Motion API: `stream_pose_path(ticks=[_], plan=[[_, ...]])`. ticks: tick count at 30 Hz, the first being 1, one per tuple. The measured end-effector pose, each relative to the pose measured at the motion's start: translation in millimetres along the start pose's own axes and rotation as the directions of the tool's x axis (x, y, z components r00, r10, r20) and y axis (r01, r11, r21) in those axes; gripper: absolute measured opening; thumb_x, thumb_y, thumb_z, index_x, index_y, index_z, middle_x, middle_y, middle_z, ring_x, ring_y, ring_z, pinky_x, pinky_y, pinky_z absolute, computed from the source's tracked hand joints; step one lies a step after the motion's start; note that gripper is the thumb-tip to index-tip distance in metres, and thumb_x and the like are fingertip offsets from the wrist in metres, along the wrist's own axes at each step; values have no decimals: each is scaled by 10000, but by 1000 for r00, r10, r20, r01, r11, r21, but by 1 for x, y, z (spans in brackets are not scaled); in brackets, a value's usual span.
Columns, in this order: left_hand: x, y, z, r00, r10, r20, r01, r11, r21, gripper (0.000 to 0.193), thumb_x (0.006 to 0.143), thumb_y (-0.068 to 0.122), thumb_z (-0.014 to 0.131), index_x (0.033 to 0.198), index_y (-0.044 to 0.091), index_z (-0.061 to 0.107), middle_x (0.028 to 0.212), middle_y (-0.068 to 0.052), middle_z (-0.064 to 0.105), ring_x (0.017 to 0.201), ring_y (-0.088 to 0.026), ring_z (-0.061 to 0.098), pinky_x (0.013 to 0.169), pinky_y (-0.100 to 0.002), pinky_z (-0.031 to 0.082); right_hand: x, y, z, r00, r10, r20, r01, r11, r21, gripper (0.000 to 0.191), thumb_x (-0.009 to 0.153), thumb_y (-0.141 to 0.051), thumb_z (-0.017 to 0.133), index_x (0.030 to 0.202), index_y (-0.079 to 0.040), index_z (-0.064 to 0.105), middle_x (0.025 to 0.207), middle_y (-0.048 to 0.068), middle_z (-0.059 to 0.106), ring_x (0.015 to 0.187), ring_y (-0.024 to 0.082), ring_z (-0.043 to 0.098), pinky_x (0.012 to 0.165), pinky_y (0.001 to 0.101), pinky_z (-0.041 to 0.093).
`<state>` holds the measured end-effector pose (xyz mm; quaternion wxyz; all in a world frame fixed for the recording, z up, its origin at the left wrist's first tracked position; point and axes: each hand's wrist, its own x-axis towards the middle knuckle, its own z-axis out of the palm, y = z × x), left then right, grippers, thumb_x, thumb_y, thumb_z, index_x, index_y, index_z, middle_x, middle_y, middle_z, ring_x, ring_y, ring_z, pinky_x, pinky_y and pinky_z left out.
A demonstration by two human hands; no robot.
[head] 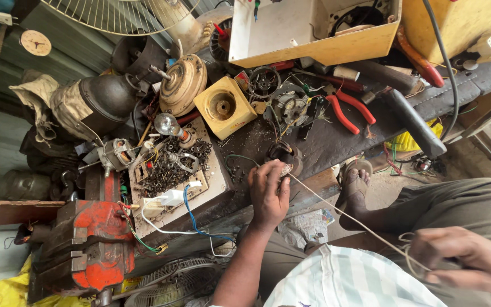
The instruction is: The person sits on the floor at a cluttered workbench and winds cord/string tightly around a small cylindrical coil component, repeatedly wrapping and tightening the winding by hand, occasionally pulling the cord taut and adjusting the coil as it sits in a metal ring on the bench.
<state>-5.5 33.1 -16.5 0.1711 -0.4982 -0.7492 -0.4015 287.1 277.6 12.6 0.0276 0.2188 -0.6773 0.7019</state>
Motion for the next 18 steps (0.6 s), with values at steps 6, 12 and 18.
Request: stream_pose_path(ticks=[6, 12, 18], plan=[[14, 9, -11, 999, -30, 14, 30, 999, -19, 278, 962, 112, 691, 1230, 66, 633, 1296, -115, 608, 1204, -330, 577, 1083, -452, 417, 16, 12, 6, 996, 89, 9, -88, 994, -61, 146, 938, -118, 753, 870, 2, 707, 879, 122, 728, 826, 266, 671, 716, 394, 521], [25, 12, -20, 992, -60, 108, 65, 997, -41, 317, 916, 135, 706, 1223, 80, 649, 1282, -98, 624, 1198, -309, 593, 1090, -462, 410, 18, 39, 13, 980, 173, -96, -184, 976, -115, 205, 898, -133, 788, 819, 13, 668, 808, 101, 726, 767, 244, 589, 698, 394, 537], [30, 10, -20, 983, -105, 150, 121, 987, -105, 301, 914, 168, 710, 1201, 89, 671, 1266, -92, 634, 1194, -297, 600, 1079, -445, 416, 23, 32, 11, 969, 243, -54, -246, 967, -72, 219, 915, -124, 786, 812, 19, 657, 867, 113, 655, 776, 254, 577, 702, 401, 539]])
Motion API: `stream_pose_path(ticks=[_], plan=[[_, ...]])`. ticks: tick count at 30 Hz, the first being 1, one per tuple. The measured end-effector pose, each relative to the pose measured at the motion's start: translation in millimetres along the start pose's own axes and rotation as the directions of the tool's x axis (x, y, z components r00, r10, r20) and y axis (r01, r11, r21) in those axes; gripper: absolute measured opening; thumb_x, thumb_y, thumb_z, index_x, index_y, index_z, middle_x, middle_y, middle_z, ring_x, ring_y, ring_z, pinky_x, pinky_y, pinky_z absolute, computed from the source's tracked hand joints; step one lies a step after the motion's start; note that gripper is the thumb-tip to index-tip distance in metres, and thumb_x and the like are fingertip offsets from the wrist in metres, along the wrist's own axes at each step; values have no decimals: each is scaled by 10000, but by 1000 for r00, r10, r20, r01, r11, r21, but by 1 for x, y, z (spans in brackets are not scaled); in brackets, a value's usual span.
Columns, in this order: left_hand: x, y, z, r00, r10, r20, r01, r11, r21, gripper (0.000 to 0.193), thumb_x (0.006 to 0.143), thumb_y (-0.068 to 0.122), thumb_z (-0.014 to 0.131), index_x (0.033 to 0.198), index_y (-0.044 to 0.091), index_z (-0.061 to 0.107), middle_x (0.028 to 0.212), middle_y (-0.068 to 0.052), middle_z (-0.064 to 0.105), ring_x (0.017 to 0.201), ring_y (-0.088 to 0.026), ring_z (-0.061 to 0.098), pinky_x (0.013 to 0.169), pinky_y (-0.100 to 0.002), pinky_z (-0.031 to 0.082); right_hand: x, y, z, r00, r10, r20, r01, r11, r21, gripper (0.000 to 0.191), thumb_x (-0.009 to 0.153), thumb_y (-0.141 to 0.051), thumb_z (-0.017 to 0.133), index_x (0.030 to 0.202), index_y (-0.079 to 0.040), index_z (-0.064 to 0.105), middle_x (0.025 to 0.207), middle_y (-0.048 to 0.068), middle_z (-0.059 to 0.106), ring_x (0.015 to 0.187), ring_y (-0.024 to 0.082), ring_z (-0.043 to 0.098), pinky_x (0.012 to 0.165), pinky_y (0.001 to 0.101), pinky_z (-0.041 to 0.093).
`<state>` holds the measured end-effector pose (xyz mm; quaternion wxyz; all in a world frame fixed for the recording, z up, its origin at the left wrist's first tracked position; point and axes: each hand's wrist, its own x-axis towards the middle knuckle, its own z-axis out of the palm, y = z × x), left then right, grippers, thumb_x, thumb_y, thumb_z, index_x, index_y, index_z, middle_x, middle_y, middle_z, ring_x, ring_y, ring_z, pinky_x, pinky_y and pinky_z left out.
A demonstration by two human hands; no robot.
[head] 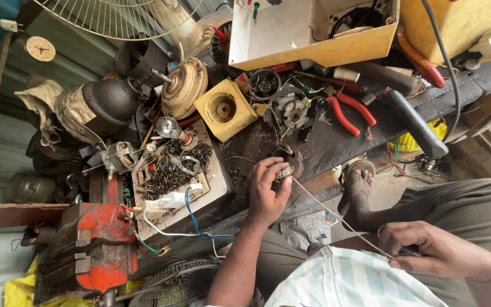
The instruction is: The person sits on the floor at a cluttered workbench and winds cord/string tightly around a small cylindrical coil component, repeatedly wrapping and tightening the winding by hand, occasionally pulling the cord taut and adjusting the coil as it sits in a metal ring on the bench.
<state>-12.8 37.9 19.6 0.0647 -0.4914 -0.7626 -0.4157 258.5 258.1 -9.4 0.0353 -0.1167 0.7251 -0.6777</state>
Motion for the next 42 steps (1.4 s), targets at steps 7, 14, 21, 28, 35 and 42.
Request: stream_pose_path(ticks=[7, 14, 21, 28, 35, 42], plan=[[1, -3, 7, 996, -51, -72, 49, 998, -34, 196, 941, 212, 745, 1101, 100, 731, 1172, -49, 676, 1124, -266, 630, 1019, -408, 454, -15, -26, -3, 962, -252, 102, 244, 966, 88, 228, 972, -152, 715, 826, 9, 650, 1019, 201, 689, 910, 332, 689, 748, 444, 534], [3, -4, 11, 994, 34, -104, -32, 999, 22, 186, 915, 185, 765, 1071, 88, 732, 1124, -53, 683, 1088, -265, 634, 1009, -424, 446, -35, -13, -9, 843, -395, 364, 362, 919, 158, 432, 1112, -352, 489, 808, -53, 561, 1062, 198, 739, 877, 349, 731, 753, 480, 538], [4, -7, 15, 992, 57, -112, -56, 998, 8, 152, 929, 143, 738, 1057, 63, 713, 1123, -70, 698, 1110, -279, 651, 1016, -431, 461, -40, -25, -10, 968, -241, 63, 239, 970, 40, 261, 1010, -204, 666, 837, -9, 658, 903, 170, 691, 821, 333, 678, 711, 448, 529], [6, -5, 16, 990, 53, -134, -61, 997, -54, 177, 921, 161, 730, 1070, 67, 709, 1102, -73, 689, 1083, -289, 637, 982, -415, 464, -5, 70, 11, 836, 267, -480, -121, 942, 313, 153, 915, -61, 721, 799, 4, 646, 892, 24, 635, 807, 87, 571, 698, 283, 475], [2, -7, 16, 987, 27, -158, -38, 997, -67, 165, 922, 171, 741, 1063, 89, 719, 1076, -49, 696, 1066, -271, 642, 962, -402, 484, 19, 104, 33, 932, 234, -276, -103, 902, 419, 173, 967, -54, 728, 836, -13, 623, 843, -24, 576, 782, 51, 511, 676, 257, 426], [6, -5, 15, 983, 47, -175, -53, 998, -31, 166, 911, 159, 744, 1057, 85, 719, 1060, -56, 701, 1082, -280, 642, 967, -413, 476, 28, 100, 32, 934, 290, -211, -195, 905, 377, 158, 942, -109, 721, 850, -33, 617, 799, -27, 624, 787, 54, 570, 714, 257, 491]])
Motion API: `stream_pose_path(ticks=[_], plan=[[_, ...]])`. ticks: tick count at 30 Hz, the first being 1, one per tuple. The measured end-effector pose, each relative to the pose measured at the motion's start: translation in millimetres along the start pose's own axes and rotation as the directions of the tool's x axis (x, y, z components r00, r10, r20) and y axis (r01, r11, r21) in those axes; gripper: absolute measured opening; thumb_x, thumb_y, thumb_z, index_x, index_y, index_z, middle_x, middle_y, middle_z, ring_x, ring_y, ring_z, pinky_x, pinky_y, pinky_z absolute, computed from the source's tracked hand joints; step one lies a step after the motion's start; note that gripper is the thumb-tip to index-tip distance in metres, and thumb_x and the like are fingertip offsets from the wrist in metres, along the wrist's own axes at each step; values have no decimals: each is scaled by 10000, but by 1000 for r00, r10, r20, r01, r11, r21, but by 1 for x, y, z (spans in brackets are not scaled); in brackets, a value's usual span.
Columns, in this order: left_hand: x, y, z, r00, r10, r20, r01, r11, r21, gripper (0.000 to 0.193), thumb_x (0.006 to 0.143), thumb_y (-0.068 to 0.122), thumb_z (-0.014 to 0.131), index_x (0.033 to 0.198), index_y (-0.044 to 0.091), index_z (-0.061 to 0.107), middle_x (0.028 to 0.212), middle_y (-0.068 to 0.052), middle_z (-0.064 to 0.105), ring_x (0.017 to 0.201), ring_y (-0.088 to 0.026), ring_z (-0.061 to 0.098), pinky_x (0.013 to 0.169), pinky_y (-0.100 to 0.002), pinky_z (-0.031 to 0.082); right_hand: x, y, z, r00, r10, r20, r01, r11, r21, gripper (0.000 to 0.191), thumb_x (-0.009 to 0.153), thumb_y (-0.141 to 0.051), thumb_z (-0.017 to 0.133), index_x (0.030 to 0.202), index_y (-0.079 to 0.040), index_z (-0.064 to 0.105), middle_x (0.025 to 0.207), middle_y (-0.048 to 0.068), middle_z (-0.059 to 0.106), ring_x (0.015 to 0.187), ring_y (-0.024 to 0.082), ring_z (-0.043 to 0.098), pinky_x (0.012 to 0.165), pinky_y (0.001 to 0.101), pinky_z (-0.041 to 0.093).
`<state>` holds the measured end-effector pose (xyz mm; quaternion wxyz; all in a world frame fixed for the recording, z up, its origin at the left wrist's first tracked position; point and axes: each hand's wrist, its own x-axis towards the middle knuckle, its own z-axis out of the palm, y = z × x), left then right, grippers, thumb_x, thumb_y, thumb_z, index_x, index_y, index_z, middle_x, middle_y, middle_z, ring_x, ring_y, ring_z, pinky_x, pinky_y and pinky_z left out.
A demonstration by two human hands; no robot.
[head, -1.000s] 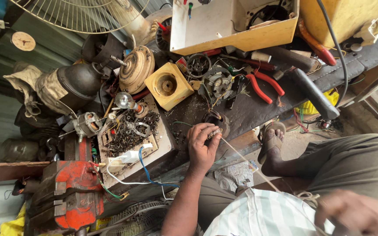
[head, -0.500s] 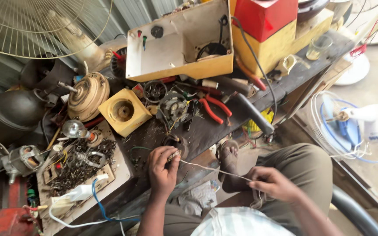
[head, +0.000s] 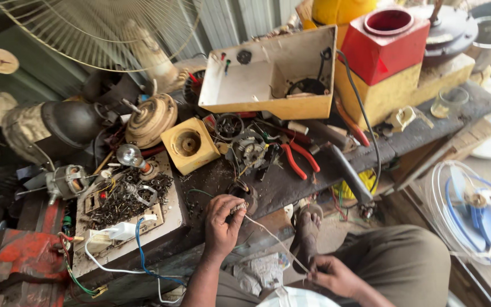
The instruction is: The person sits on the floor at a cluttered workbench and winds cord/string tightly around a small cylindrical coil component, repeatedly wrapping and tightening the winding by hand, occasionally pulling the cord taut and adjusting the coil as it sits in a metal ring on the bench.
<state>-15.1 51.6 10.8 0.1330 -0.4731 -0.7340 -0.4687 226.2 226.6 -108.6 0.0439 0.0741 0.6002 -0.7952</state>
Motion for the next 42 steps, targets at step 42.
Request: stream_pose_path(ticks=[42], plan=[[-14, -5, -13, 995, -87, 51, 90, 994, -58, 207, 957, 224, 701, 1106, 83, 729, 1119, -76, 691, 1149, -278, 625, 1039, -397, 492, -7, 55, -23, 977, -203, -65, 120, 774, -622, 228, 735, -242, 822, 848, -56, 753, 865, 116, 735, 843, 291, 747, 787, 363, 570]])
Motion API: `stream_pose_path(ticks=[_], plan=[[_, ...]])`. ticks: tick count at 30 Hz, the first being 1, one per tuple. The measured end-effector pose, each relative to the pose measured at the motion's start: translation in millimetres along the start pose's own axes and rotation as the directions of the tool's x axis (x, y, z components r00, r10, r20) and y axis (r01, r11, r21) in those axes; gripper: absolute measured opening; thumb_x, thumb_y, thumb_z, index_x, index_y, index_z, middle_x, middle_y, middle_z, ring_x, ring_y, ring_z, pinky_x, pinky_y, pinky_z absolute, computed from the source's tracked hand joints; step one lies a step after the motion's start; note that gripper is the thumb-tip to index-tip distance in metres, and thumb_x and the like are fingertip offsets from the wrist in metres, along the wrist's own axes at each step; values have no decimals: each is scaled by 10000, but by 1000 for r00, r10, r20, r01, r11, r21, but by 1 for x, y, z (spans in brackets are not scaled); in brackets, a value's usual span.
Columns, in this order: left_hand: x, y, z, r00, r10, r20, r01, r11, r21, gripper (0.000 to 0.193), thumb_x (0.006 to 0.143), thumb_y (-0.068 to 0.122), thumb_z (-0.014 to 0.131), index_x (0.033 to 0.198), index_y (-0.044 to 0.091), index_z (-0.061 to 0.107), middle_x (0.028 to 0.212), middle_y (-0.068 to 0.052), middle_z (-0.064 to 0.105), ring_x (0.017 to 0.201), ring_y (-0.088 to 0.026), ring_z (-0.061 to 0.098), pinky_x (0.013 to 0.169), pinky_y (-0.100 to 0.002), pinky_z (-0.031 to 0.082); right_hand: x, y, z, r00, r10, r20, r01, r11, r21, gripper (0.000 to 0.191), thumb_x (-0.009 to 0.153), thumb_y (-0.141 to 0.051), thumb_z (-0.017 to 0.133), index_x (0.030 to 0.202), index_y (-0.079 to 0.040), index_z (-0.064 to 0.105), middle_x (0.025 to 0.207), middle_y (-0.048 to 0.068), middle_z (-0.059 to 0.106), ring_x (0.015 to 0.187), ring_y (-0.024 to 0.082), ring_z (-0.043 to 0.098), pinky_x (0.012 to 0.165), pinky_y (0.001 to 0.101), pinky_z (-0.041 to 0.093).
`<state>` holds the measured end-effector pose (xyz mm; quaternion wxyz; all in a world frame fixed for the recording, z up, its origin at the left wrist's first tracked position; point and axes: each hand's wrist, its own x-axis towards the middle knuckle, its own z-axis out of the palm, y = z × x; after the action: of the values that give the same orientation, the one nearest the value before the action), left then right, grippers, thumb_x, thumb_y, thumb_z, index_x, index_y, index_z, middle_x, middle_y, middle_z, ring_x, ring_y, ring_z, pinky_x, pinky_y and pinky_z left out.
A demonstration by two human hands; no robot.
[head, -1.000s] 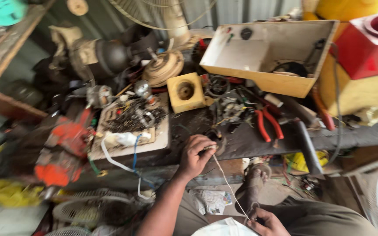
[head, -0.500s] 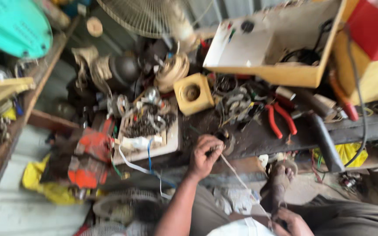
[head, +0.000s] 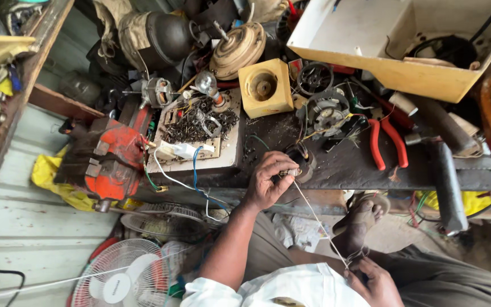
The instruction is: The person sits on the floor at a cluttered workbench and winds cord/string tightly around a small cylindrical coil component, repeatedly wrapping and tightening the winding by hand, occasionally pulling the cord taut and adjusting the coil as it sits in a metal ring on the bench.
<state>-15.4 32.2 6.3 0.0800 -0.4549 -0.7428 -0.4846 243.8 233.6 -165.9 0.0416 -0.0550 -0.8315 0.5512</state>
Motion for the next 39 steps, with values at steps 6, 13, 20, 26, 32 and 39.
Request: stream_pose_path(ticks=[6, 13, 20, 26, 32, 39], plan=[[2, 2, 1, 1000, -8, 9, 7, 1000, 30, 224, 914, 198, 733, 1105, 80, 733, 1116, -74, 698, 1141, -277, 632, 1029, -395, 509, -3, -1, -1, 994, 94, 56, -94, 995, -19, 268, 767, -264, 802, 916, -50, 741, 932, 112, 724, 888, 299, 735, 791, 364, 572], [2, 1, 5, 1000, -7, -17, 9, 997, 77, 240, 874, 177, 778, 1085, 75, 724, 1096, -79, 694, 1121, -281, 637, 1013, -396, 513, -3, 5, 0, 997, 57, 53, -58, 998, 17, 267, 764, -249, 802, 910, -35, 735, 921, 121, 722, 875, 303, 728, 785, 373, 564], [6, 2, 10, 999, 20, -45, -17, 998, 64, 200, 865, 157, 777, 1035, 69, 720, 1051, -75, 712, 1084, -280, 654, 990, -404, 517, -7, 1, -3, 997, 77, 30, -78, 997, 25, 218, 772, -214, 802, 882, -39, 731, 827, 126, 696, 813, 292, 693, 726, 380, 555], [4, 5, 15, 998, 18, -59, -15, 998, 65, 180, 871, 116, 765, 1034, 59, 715, 1059, -79, 693, 1098, -285, 643, 975, -394, 521, -10, -15, -13, 999, 39, 28, -41, 996, 73, 182, 808, -172, 784, 824, -10, 702, 816, 139, 672, 774, 302, 682, 713, 397, 542], [4, 3, 15, 998, 17, -56, -14, 998, 59, 192, 882, 136, 770, 1052, 67, 713, 1074, -67, 693, 1109, -279, 632, 974, -393, 516, -10, -20, -14, 999, 39, 9, -40, 996, 82, 159, 807, -147, 763, 835, -3, 702, 822, 139, 677, 773, 297, 692, 699, 394, 543], [1, 3, 16, 998, 25, -54, -21, 996, 84, 188, 895, 135, 755, 1063, 62, 712, 1080, -84, 692, 1103, -291, 638, 987, -408, 513, -8, -16, -15, 1000, 6, -13, -5, 998, 60, 123, 780, -126, 743, 835, -17, 730, 814, 142, 702, 783, 302, 715, 707, 393, 556]])
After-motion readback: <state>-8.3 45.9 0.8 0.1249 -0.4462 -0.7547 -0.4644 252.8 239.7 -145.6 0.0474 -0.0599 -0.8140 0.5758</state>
